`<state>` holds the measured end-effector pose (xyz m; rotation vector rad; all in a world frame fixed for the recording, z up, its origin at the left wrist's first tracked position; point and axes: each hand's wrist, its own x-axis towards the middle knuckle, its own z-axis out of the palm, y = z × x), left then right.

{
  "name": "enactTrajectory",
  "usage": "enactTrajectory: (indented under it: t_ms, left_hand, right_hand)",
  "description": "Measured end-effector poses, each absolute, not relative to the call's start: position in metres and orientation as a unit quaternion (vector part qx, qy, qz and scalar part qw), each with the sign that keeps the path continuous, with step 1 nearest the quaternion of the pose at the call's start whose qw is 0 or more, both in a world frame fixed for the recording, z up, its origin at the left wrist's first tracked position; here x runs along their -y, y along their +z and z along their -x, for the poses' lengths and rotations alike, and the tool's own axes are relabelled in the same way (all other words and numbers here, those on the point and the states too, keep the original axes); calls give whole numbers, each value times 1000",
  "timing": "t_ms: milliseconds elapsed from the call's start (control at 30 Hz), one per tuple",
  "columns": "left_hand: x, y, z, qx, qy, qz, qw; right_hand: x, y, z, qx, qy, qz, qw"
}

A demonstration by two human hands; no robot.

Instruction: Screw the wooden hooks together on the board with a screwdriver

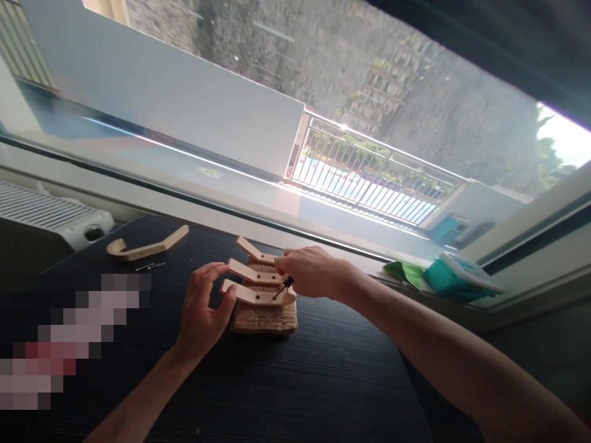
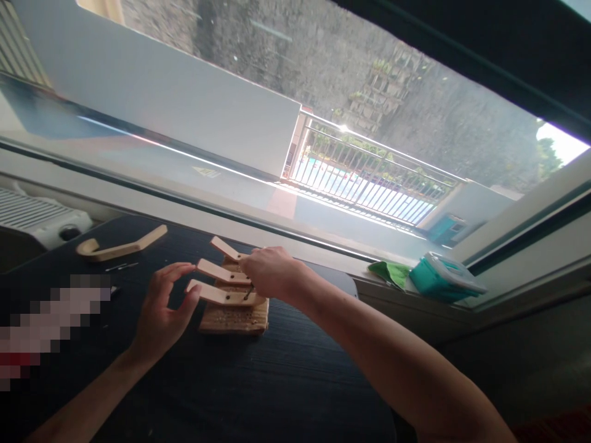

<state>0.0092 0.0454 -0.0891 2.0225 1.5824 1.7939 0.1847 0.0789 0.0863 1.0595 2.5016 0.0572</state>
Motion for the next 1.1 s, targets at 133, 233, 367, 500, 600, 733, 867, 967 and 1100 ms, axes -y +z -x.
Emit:
enactTrajectory:
  t_ms: [133,233,367,500,600,733,867,967,1100]
  left_hand:
    - [-46,-109,-5,-558,584,-568,157]
    - [-44,-114,-7,-567,556,-553,254]
    - [-43,-116,-11,-546,507,-604,283]
    - [-46,-119,-12,-521,504,-637,263]
    - [-47,-120,-12,-521,505,-639,256]
    - [-46,-117,-12,-525,506,-637,250]
    - [-46,-116,-12,-532,496,-640,248]
    - [-47,-117,-12,-533,493,-643,245]
    - [-47,-118,-12,-525,495,-647,248]
  right_hand:
    - [-79,86,-177,-920,28,-336,198]
    - [-80,83,-174,-925,32,-323,196]
    - [-84,80,-175,-913,29,-353,201]
    - [-86,80,-177,-892,22,-394,219]
    - [-86,83,-177,-889,19,-399,224]
    - [-82,90,-176,-898,28,-385,214]
    - [-78,90,-173,-911,26,-356,208]
    - [-79,86,-172,-912,29,-347,216]
    - [-83,82,-175,-899,33,-377,222]
